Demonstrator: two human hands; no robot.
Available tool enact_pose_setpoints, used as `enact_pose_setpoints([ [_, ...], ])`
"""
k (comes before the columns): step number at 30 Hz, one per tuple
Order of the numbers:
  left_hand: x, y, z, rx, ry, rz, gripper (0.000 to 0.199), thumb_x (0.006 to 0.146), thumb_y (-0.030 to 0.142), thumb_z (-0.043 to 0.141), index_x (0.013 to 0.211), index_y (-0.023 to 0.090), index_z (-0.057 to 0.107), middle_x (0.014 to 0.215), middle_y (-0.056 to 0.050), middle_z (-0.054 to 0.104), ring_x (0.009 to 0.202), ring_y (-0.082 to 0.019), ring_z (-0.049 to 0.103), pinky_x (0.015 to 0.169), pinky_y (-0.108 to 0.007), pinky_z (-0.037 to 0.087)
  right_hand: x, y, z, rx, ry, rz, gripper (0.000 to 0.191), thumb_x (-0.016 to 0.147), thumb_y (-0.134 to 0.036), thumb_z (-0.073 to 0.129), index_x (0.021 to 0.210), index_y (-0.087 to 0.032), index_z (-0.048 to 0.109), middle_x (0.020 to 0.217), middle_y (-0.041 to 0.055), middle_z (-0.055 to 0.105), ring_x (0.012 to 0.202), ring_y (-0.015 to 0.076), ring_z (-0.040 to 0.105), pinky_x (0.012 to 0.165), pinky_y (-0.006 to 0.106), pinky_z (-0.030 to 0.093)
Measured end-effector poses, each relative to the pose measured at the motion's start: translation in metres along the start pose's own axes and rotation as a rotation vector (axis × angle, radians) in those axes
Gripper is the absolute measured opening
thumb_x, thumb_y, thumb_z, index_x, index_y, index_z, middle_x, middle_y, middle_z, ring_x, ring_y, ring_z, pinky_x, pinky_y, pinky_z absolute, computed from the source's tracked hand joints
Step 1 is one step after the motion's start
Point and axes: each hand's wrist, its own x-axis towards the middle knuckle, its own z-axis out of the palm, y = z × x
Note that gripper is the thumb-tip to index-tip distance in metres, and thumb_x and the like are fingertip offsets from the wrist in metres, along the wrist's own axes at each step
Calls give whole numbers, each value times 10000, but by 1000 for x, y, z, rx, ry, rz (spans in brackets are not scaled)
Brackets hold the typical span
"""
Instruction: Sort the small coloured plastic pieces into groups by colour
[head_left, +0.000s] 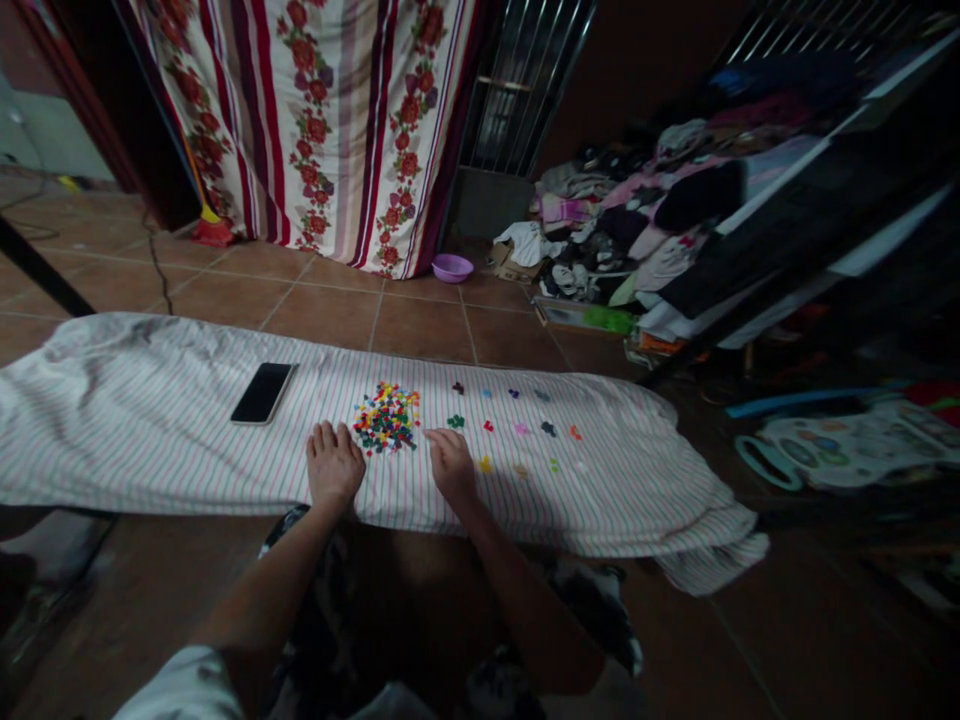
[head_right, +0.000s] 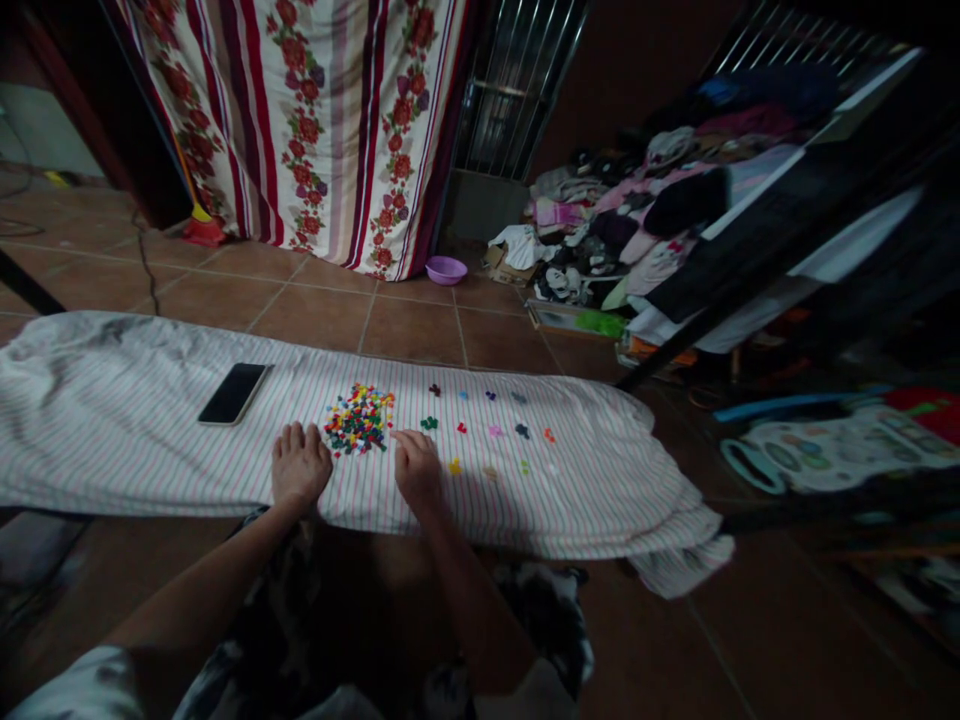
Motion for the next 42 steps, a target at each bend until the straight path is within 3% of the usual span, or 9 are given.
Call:
enact_pose_setpoints([
  [9, 0, 0, 4, 13, 28, 15, 483, 898, 249, 383, 1296, 27, 545, 1367, -279, 503, 1328, -378, 429, 1077, -517, 346, 28, -34, 27, -200, -292, -73, 322, 893, -143, 511, 1033, -303, 753, 1167, 48, 630, 1152, 250, 415, 975, 409, 398],
  [28, 0, 1, 3, -4, 35, 11, 475, 894, 237, 391, 1284, 25, 558, 1362, -277, 507, 1325, -379, 432, 1076, -517, 350, 56, -32, 38, -302, -406, 9, 162, 876, -228, 600, 924, -263, 751, 1150, 43, 621, 1177, 251, 401, 982, 387, 354],
  [35, 0, 0, 5, 16, 40, 16, 474, 897, 245, 390, 1285, 32, 558, 1365, -274, 505, 1325, -378, 431, 1076, -513, 348, 64, -37, 43, -383, -493, -60, 221, 893, -188, 545, 947, -229, 755, 1240, 66, 597, 1194, 256, 397, 963, 377, 364],
  [42, 0, 1, 3, 33, 40, 19, 472, 893, 248, 383, 1276, 35, 559, 1359, -267, 513, 1315, -379, 443, 1075, -508, 349, 67, -39, 47, -415, -484, -118, 226, 855, -108, 545, 929, -200, 738, 1154, 89, 625, 1133, 259, 430, 906, 383, 393],
])
